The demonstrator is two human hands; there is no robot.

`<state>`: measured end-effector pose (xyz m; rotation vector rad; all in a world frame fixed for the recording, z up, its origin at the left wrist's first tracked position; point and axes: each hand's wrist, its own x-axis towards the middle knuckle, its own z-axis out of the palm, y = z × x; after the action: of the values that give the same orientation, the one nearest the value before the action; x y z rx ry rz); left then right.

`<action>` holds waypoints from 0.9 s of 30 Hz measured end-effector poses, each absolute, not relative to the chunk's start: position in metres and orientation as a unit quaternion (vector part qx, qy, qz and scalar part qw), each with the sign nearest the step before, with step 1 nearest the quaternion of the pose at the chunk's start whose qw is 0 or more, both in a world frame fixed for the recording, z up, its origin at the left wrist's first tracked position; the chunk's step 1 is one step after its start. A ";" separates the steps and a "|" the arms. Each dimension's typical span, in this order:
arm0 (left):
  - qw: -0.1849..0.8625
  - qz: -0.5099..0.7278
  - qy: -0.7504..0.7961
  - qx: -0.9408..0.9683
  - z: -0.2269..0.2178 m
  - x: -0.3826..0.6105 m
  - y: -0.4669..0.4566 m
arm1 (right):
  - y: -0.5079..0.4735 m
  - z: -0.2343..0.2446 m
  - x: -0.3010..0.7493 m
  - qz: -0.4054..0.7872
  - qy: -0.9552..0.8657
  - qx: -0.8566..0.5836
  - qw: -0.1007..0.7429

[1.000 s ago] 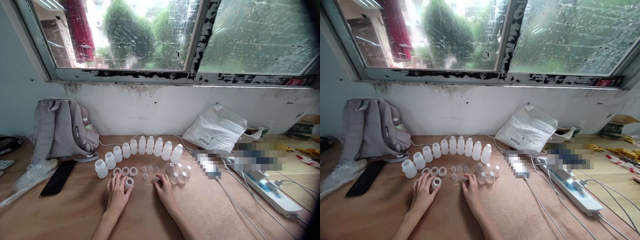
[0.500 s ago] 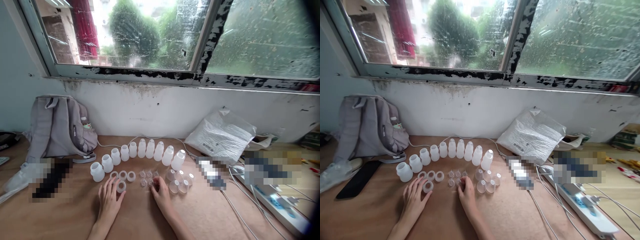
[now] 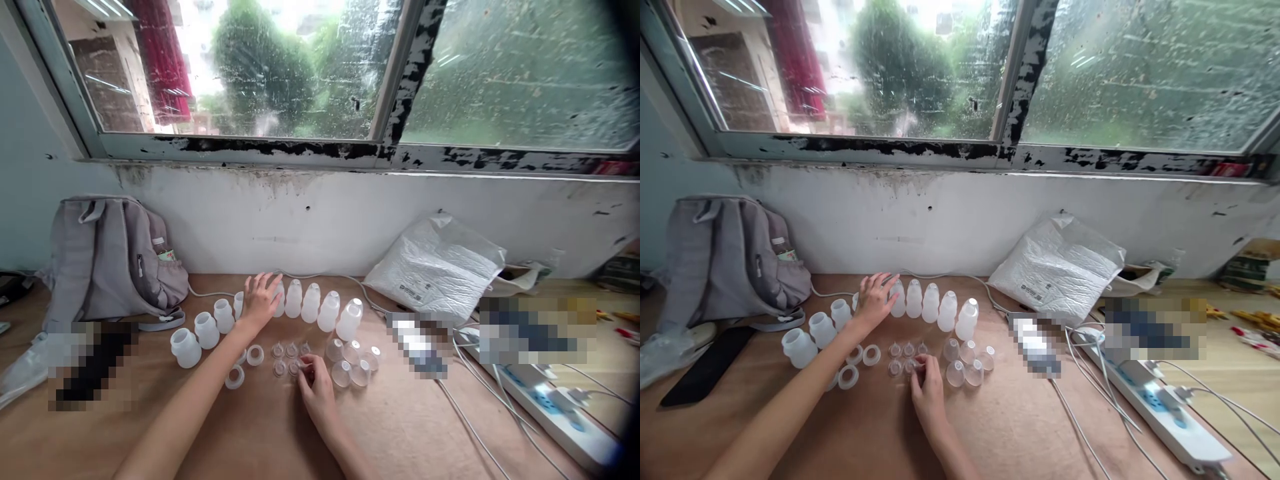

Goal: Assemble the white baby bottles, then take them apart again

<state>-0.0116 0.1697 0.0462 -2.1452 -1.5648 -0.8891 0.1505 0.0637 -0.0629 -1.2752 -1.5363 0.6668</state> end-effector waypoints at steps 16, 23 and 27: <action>0.114 -0.506 -0.419 -0.745 0.045 -0.015 0.069 | 0.059 -0.054 0.151 0.294 -0.592 -0.538 0.523; -0.016 -0.438 -0.403 -0.803 -0.013 0.000 0.014 | 0.044 -0.037 0.150 0.294 -0.572 -0.533 0.550; -0.156 -0.433 -0.504 -0.731 -0.037 0.012 0.010 | 0.034 -0.029 0.148 0.344 -0.580 -0.473 0.567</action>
<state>0.0118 0.0103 -0.0368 -2.5564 -1.7620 -1.5150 0.1479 0.0341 -0.0294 -1.1120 -1.3633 0.8085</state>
